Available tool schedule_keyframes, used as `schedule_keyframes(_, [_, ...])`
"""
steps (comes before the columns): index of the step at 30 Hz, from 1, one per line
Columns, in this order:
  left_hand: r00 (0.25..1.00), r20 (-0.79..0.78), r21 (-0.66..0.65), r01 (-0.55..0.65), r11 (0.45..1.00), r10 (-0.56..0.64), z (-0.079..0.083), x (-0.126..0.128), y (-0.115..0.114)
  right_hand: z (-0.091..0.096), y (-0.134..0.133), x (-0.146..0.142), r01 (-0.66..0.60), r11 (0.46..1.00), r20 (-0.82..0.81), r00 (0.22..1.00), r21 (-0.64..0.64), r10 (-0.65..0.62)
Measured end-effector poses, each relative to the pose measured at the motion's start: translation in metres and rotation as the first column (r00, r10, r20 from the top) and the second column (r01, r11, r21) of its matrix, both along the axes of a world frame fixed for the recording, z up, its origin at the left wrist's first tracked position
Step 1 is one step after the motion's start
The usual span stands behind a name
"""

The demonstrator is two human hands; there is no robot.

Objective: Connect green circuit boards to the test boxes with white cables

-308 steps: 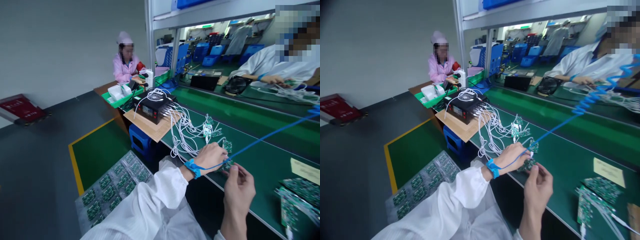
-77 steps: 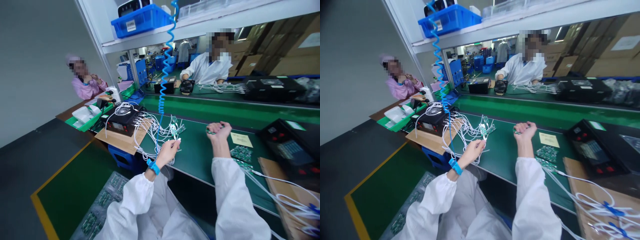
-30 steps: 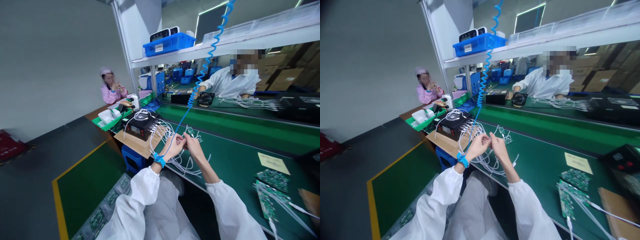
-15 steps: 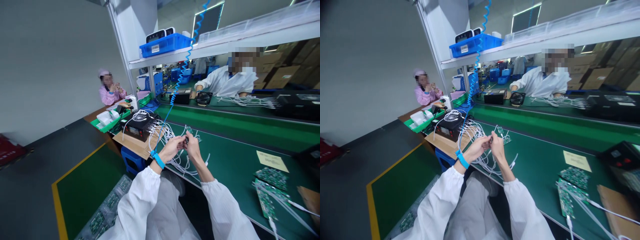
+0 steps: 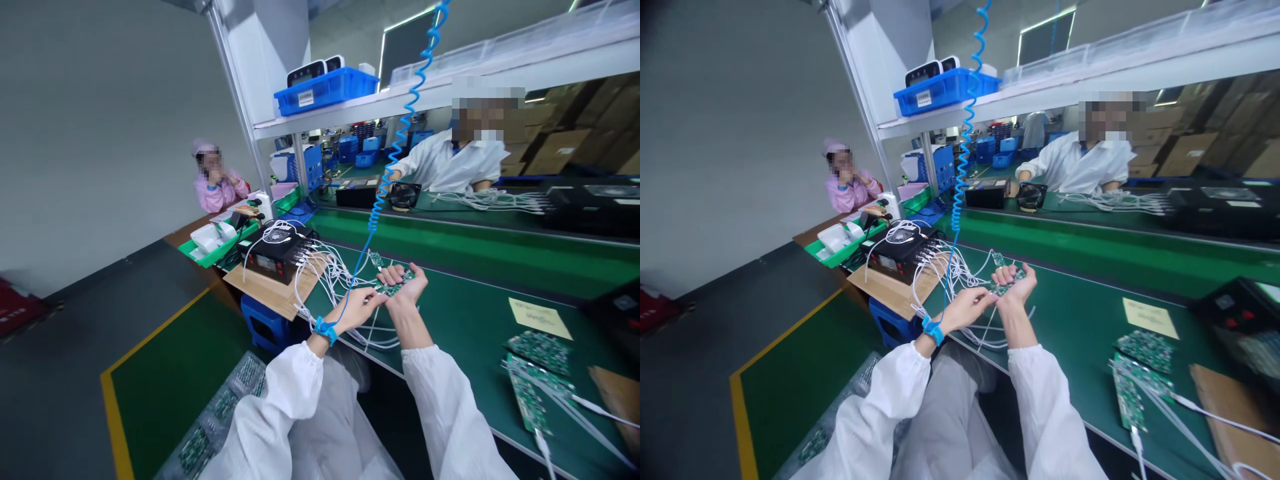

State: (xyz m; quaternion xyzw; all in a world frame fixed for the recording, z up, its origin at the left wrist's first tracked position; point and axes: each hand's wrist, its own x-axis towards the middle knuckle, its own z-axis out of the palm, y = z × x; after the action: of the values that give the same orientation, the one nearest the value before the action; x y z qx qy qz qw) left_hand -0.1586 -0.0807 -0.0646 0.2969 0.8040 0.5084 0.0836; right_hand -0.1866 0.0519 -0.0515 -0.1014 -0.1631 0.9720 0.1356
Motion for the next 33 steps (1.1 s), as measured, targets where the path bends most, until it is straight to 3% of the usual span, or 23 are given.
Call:
schedule_keyframes(14, [0.987,-0.159,-0.038,0.008,0.999,-0.014,-0.012,-0.018,0.022,-0.027,0.033,-0.023,0.010,0.995,-0.004,1.000,-0.096,-0.010])
schedule_keyframes(19, [0.991,-0.127,-0.030,0.031,0.999,-0.034,-0.012,-0.021,0.032,-0.027,0.043,-0.026,0.022,0.999,0.010,1.000,-0.041,-0.022])
schedule_keyframes(33, [0.992,-0.104,0.013,0.080,0.997,-0.078,-0.013,-0.031,0.051,-0.018,0.056,-0.030,0.020,0.999,0.046,0.999,-0.039,-0.018])
